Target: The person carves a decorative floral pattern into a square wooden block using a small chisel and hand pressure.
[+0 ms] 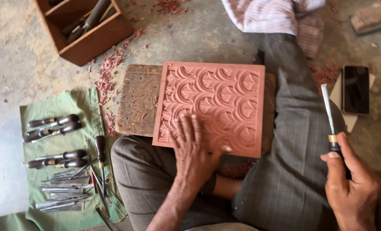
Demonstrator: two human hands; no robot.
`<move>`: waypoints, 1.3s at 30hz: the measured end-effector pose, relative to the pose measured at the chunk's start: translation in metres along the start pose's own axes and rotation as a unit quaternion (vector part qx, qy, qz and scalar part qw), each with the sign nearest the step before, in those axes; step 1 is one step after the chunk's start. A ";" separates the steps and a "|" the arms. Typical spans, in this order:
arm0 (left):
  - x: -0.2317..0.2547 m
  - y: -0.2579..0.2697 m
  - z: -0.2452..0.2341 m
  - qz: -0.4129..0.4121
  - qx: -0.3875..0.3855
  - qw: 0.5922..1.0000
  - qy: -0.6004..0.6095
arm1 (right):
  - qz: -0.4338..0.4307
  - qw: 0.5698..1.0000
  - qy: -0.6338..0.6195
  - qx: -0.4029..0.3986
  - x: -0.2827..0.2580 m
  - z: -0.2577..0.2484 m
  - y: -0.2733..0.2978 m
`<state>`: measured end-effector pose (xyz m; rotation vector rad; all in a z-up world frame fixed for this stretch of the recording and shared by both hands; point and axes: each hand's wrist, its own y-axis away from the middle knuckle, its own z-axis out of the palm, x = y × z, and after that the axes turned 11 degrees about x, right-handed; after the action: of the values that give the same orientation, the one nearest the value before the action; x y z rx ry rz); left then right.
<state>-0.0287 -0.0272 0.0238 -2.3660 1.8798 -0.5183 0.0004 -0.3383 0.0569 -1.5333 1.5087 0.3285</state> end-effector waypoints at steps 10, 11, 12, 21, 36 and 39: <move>0.063 0.015 0.019 0.150 -0.028 0.983 0.098 | -0.034 0.994 -0.088 0.055 0.035 0.010 0.027; 0.067 0.020 0.020 0.162 -0.030 0.982 0.094 | -0.031 0.994 -0.091 0.060 0.038 0.011 0.028; 0.071 0.025 0.020 0.172 -0.033 0.980 0.091 | -0.028 0.993 -0.093 0.063 0.041 0.011 0.028; 0.084 0.049 0.019 0.174 -0.064 0.977 0.105 | -0.050 0.992 -0.105 0.059 0.045 0.011 0.029; 0.079 0.082 0.006 0.195 -0.112 0.919 0.324 | -0.070 0.993 -0.090 0.044 0.044 0.012 0.030; 0.079 0.058 0.004 0.158 -0.004 0.941 0.300 | -0.072 0.992 -0.092 0.048 0.048 0.013 0.030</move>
<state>-0.0660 -0.1181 0.0218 -1.9764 2.4285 -1.3052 -0.0109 -0.3533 0.0023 -1.4845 1.2464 0.3005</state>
